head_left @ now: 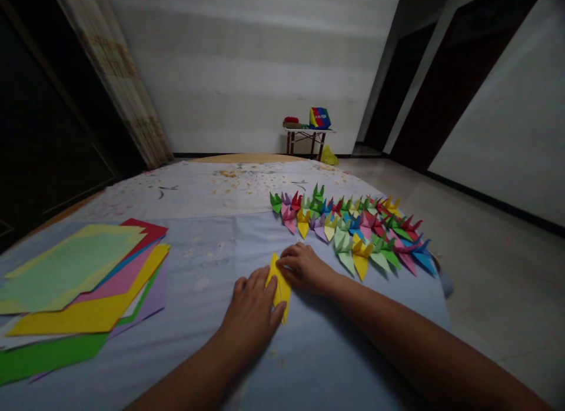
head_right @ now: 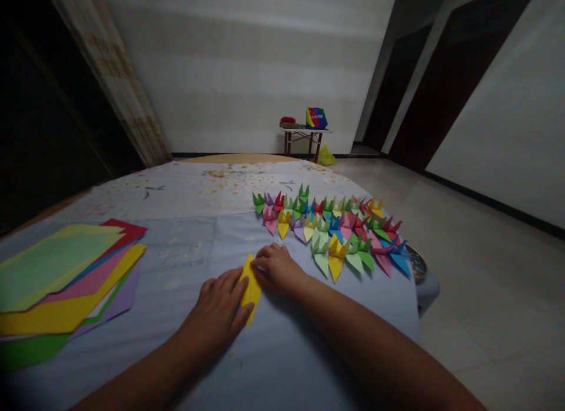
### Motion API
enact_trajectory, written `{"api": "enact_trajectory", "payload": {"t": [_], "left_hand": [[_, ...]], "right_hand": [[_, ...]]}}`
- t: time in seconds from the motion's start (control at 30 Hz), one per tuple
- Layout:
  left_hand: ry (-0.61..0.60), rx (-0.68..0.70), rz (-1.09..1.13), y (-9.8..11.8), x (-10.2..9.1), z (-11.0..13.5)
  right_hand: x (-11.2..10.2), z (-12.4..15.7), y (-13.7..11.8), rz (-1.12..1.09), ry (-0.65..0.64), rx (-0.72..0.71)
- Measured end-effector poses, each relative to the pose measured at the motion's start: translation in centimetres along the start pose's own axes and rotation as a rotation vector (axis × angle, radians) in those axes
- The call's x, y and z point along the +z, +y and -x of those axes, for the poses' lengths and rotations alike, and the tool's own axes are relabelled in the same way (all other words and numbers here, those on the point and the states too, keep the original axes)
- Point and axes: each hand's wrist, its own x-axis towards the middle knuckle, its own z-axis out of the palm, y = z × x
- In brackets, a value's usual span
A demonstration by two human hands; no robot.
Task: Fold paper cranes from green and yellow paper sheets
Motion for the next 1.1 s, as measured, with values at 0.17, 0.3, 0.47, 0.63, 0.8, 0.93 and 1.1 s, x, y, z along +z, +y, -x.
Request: {"api": "enact_trajectory", "payload": {"t": [0.17, 0.3, 0.47, 0.63, 0.8, 0.93, 1.1], "left_hand": [[-0.003, -0.015, 0.002, 0.1, 0.4, 0.1], [0.007, -0.011, -0.016, 0.1, 0.6, 0.2], [0.040, -0.008, -0.058, 0.1, 1.1, 0.1], [0.104, -0.005, -0.110, 0.0, 1.6, 0.1], [0.062, 0.000, -0.098, 0.0, 1.2, 0.2], [0.029, -0.025, -0.059, 0.0, 1.1, 0.2], [0.023, -0.035, -0.043, -0.1, 1.3, 0.1]], "right_hand": [[0.3, 0.0, 0.3, -0.046, -0.001, 0.039], [0.6, 0.0, 0.6, -0.062, 0.014, 0.083], [0.7, 0.1, 0.7, -0.064, 0.017, 0.132], [0.8, 0.1, 0.7, -0.066, 0.010, 0.139], [0.9, 0.1, 0.7, -0.074, 0.022, 0.139], [0.8, 0.1, 0.6, -0.074, 0.021, 0.143], [0.7, 0.0, 0.5, -0.067, 0.006, 0.153]]}}
